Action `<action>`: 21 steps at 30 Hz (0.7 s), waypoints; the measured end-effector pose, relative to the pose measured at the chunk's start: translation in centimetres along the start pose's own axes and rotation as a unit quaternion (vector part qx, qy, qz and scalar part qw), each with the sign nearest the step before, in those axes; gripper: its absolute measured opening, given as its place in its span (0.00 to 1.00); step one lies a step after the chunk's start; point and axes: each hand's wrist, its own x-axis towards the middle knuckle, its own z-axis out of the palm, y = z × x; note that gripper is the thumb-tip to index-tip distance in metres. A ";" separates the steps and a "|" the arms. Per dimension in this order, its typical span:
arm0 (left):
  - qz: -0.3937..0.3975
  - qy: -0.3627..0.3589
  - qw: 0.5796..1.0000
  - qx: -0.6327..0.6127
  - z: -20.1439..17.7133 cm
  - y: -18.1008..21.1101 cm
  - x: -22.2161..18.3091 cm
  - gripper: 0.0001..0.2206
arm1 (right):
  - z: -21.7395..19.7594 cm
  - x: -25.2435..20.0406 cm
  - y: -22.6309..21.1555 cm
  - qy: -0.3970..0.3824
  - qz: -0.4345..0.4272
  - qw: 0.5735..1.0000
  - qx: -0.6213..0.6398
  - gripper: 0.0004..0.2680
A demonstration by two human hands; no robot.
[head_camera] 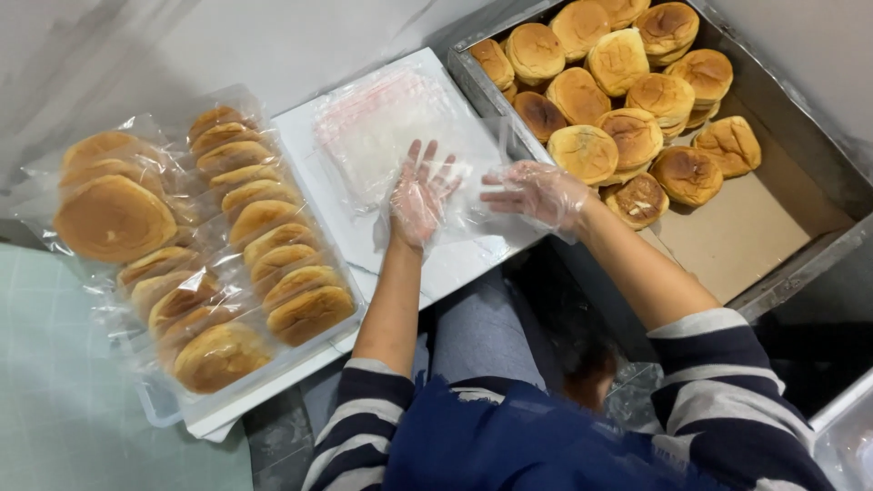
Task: A person is packing individual buns from a large metal tray into plastic bags.
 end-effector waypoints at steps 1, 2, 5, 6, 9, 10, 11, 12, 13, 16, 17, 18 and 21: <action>-0.006 -0.013 1.000 -0.017 -0.1 0.1 0.1 0.16 | -0.3 0.3 0.2 -0.022 -0.002 1.000 0.016 0.02; -0.015 -0.028 0.999 -0.035 -0.1 0.1 0.3 0.17 | -0.8 0.5 0.4 -0.042 -0.005 0.999 0.032 0.02; -0.018 -0.022 0.999 0.021 0.1 0.1 0.4 0.18 | -1.5 1.2 0.9 -0.082 0.004 0.996 0.038 0.02; -0.022 -0.024 0.999 0.021 -0.3 0.2 0.5 0.18 | -1.1 1.0 0.7 -0.079 0.001 0.996 0.039 0.02; -0.023 -0.024 0.999 0.030 -1.8 0.0 0.8 0.17 | -0.6 0.5 0.6 -0.086 -0.009 0.994 0.067 0.01; -0.019 -0.023 1.000 0.007 -2.5 -0.3 0.9 0.15 | -0.6 0.5 0.7 -0.083 -0.014 0.994 0.070 0.01; -0.015 -0.020 1.000 -0.016 -3.1 -0.5 1.1 0.14 | -0.6 0.4 0.7 -0.079 -0.020 0.994 0.073 0.01; -0.022 -0.023 0.999 -0.015 -3.7 -0.4 1.2 0.14 | -0.6 0.5 0.8 -0.074 -0.025 0.994 0.077 0.01; -0.026 -0.013 0.999 -0.043 -4.2 -0.4 1.3 0.13 | -0.5 0.6 1.0 -0.080 -0.031 0.993 0.076 0.01; -0.036 0.009 0.997 -0.073 -3.9 0.2 0.9 0.10 | -1.7 1.6 1.4 -0.084 -0.052 0.994 0.041 0.02; -0.035 0.021 0.996 -0.074 -3.5 0.5 0.7 0.10 | -2.4 2.0 1.6 -0.086 -0.066 0.994 0.004 0.03; -0.041 0.021 0.996 -0.074 -3.2 0.7 0.5 0.10 | -2.2 1.5 0.8 -0.082 -0.068 0.994 0.006 0.03; -0.051 0.004 0.994 -0.093 -2.8 1.0 0.0 0.09 | -2.4 -0.4 -2.5 -0.052 -0.132 0.990 0.001 0.06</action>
